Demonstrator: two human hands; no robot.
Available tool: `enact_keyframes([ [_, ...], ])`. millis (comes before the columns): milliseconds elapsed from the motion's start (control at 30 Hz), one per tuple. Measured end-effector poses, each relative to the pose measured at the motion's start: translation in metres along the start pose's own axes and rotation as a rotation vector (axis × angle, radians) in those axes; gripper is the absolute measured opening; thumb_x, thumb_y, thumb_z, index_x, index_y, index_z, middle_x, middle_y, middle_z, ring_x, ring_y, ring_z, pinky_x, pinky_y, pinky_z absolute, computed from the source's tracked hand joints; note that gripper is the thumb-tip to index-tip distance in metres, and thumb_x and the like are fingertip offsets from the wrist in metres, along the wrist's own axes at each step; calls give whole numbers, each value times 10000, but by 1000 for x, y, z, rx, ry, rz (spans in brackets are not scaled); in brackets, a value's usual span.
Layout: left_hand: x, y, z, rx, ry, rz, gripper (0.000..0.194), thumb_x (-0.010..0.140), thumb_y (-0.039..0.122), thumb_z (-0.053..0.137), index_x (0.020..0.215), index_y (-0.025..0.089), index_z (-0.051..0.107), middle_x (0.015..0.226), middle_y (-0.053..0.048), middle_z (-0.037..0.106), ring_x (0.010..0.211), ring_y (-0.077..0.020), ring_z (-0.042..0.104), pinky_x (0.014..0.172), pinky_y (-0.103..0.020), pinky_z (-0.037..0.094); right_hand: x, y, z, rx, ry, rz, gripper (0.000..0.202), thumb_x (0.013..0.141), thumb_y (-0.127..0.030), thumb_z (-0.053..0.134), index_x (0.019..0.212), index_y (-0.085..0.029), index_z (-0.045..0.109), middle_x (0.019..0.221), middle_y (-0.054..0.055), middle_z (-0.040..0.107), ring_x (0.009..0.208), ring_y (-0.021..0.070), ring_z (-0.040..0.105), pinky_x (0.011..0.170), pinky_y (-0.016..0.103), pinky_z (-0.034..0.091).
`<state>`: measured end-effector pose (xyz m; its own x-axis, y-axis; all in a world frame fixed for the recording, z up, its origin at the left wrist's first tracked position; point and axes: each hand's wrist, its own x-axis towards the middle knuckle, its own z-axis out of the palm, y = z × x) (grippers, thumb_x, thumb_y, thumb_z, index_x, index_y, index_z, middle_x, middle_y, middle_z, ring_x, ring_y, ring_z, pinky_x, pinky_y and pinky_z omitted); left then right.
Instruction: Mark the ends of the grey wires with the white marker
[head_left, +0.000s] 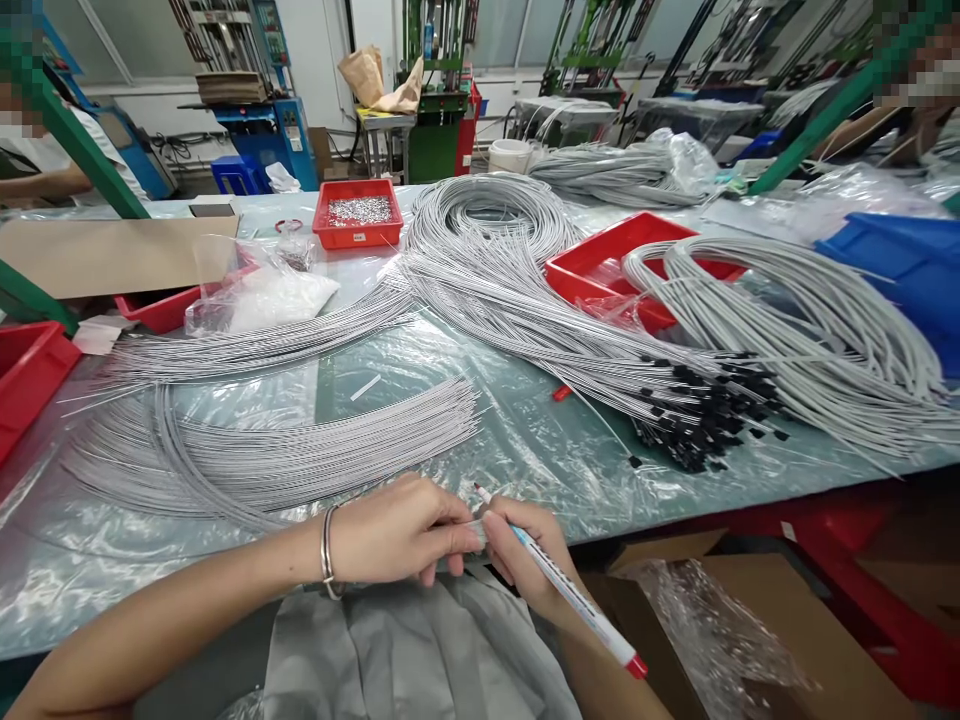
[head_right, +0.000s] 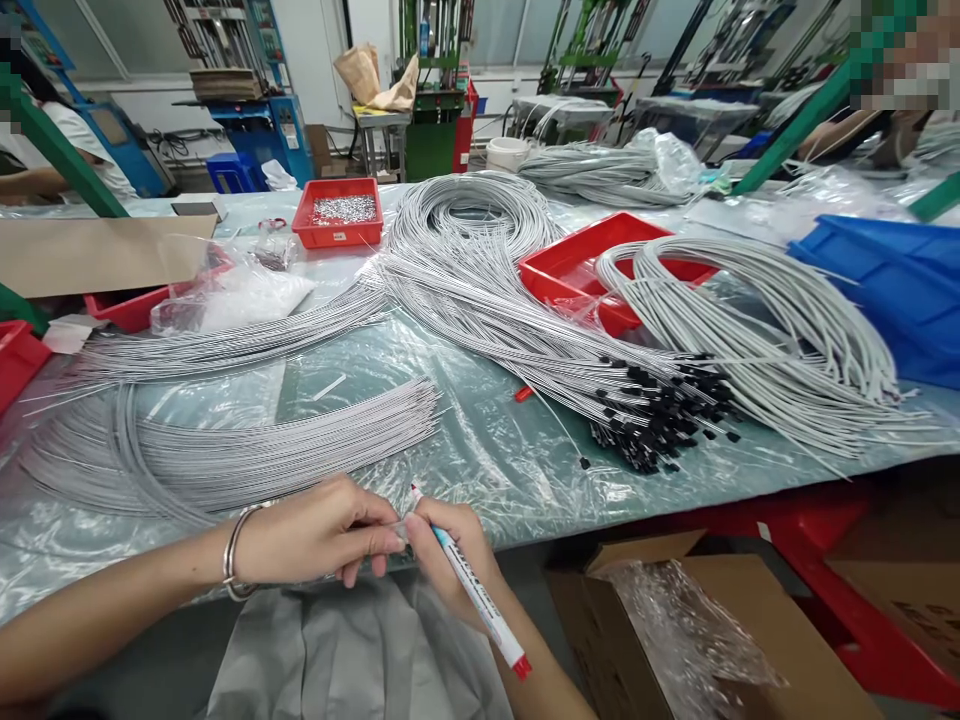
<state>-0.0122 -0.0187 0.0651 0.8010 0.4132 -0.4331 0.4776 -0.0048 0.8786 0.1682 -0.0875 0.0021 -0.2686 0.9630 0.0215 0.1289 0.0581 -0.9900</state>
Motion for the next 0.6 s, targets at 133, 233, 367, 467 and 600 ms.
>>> enact_keyframes([
  [133, -1, 1, 1, 50, 19, 11, 309, 878, 392, 459, 761, 126, 566, 615, 0, 600, 524, -57, 569, 523, -106, 391, 0, -1, 0, -27, 8, -6, 364, 903, -262, 416, 571, -141, 327, 418, -43, 314, 373, 44, 272, 401, 200, 217],
  [233, -1, 1, 2, 97, 53, 35, 335, 900, 384, 423, 747, 124, 568, 589, -1, 592, 545, -58, 576, 542, -108, 394, 1, -2, -1, -81, 34, -29, 361, 899, -250, 423, 564, -140, 344, 420, -39, 334, 373, 45, 290, 401, 202, 231],
  [367, -3, 5, -2, 73, 68, 62, 346, 918, 356, 390, 744, 121, 575, 587, -4, 592, 564, -61, 579, 550, -112, 406, 3, -3, -1, -122, 177, -88, 277, 896, -196, 430, 632, -135, 486, 448, -31, 440, 404, 59, 403, 436, 190, 324],
  [467, -3, 7, -8, -27, 106, 40, 346, 909, 379, 409, 757, 115, 573, 641, -12, 607, 586, -74, 593, 526, -122, 418, 2, 0, 1, -206, 353, -215, 271, 901, -146, 401, 1098, -189, 583, 570, -27, 560, 523, 88, 514, 560, 220, 423],
  [600, -1, 7, -13, -120, 120, 30, 368, 894, 422, 432, 780, 106, 582, 684, -27, 610, 588, -89, 593, 526, -147, 445, 3, 1, 10, -394, 382, -426, 519, 862, -52, 402, 1359, -201, 400, 634, -25, 598, 575, 100, 534, 768, 321, 436],
])
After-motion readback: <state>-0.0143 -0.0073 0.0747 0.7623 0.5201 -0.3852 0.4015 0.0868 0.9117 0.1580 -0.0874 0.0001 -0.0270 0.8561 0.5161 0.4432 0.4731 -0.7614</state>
